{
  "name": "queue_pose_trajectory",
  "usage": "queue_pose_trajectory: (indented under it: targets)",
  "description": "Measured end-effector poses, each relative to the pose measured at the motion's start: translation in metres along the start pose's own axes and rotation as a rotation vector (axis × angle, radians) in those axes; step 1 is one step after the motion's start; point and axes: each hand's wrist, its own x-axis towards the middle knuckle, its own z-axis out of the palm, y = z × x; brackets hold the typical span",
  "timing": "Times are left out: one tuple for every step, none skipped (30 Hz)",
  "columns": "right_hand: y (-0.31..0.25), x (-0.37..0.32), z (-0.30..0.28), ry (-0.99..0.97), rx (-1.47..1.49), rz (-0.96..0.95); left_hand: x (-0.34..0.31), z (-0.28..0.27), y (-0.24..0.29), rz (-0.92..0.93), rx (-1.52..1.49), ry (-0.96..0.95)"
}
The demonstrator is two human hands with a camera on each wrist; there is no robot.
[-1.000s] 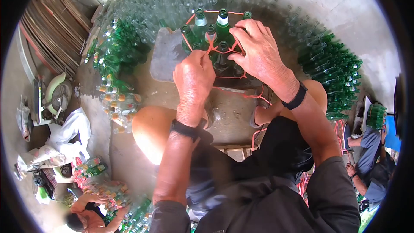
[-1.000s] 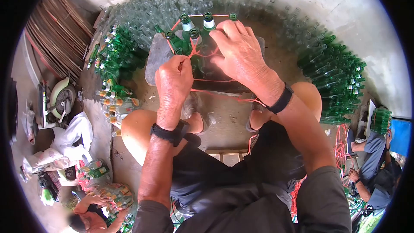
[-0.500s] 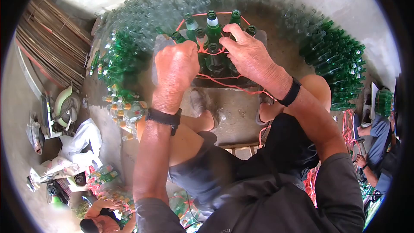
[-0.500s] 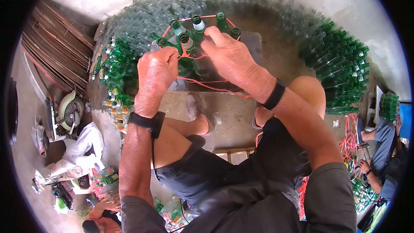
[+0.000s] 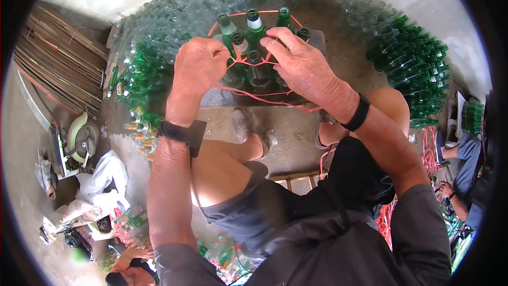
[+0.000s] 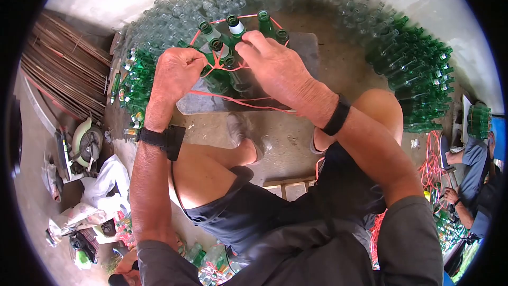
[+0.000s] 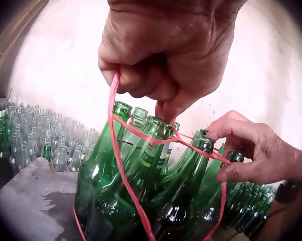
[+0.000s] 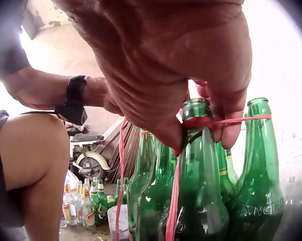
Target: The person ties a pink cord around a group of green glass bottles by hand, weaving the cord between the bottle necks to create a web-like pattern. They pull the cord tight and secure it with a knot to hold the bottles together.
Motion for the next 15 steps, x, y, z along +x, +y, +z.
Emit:
queue_pose_trajectory:
  targets:
    - [-0.001,-0.001,0.0,0.025,0.015,0.02,0.002,-0.002,0.0,-0.039,-0.024,-0.042]
    - [-0.003,-0.002,-0.004,0.025,0.013,0.02,0.003,-0.003,0.0,-0.078,-0.047,-0.085]
    - [-0.007,-0.004,-0.009,0.006,0.004,0.091,0.004,-0.003,-0.001,-0.075,-0.048,-0.082]
    - [-0.008,-0.005,-0.014,-0.014,-0.005,0.163,0.005,-0.002,-0.003,-0.035,-0.026,-0.071]
    - [-0.004,-0.007,-0.014,-0.013,-0.007,0.162,0.005,-0.002,-0.004,0.003,-0.004,-0.062]
    - [0.002,-0.01,-0.013,-0.049,-0.063,0.098,0.007,-0.003,-0.003,0.006,-0.004,-0.062]
    - [0.005,-0.011,-0.012,-0.085,-0.119,0.036,0.01,-0.006,-0.003,-0.011,0.008,-0.099]
    - [0.006,-0.013,-0.012,-0.083,-0.12,0.038,0.011,-0.008,-0.002,-0.027,0.021,-0.134]
    - [0.007,-0.012,-0.012,-0.081,-0.151,0.02,0.012,-0.008,-0.002,-0.024,0.022,-0.133]
    - [0.007,-0.011,-0.013,-0.079,-0.181,0.003,0.013,-0.008,-0.002,-0.016,0.037,-0.13]
    - [0.007,-0.011,-0.013,-0.077,-0.181,0.006,0.014,-0.008,-0.002,-0.009,0.053,-0.128]
    - [0.006,-0.011,-0.013,-0.079,-0.181,0.004,0.014,-0.009,-0.001,-0.007,0.054,-0.131]
    - [0.006,-0.011,-0.012,-0.082,-0.182,0.002,0.014,-0.01,0.001,-0.031,0.078,-0.146]
    - [0.006,-0.01,-0.014,-0.081,-0.183,0.004,0.015,-0.011,0.003,-0.055,0.102,-0.161]
    - [0.004,-0.01,-0.015,-0.105,-0.192,0.011,0.016,-0.011,0.002,-0.055,0.102,-0.163]
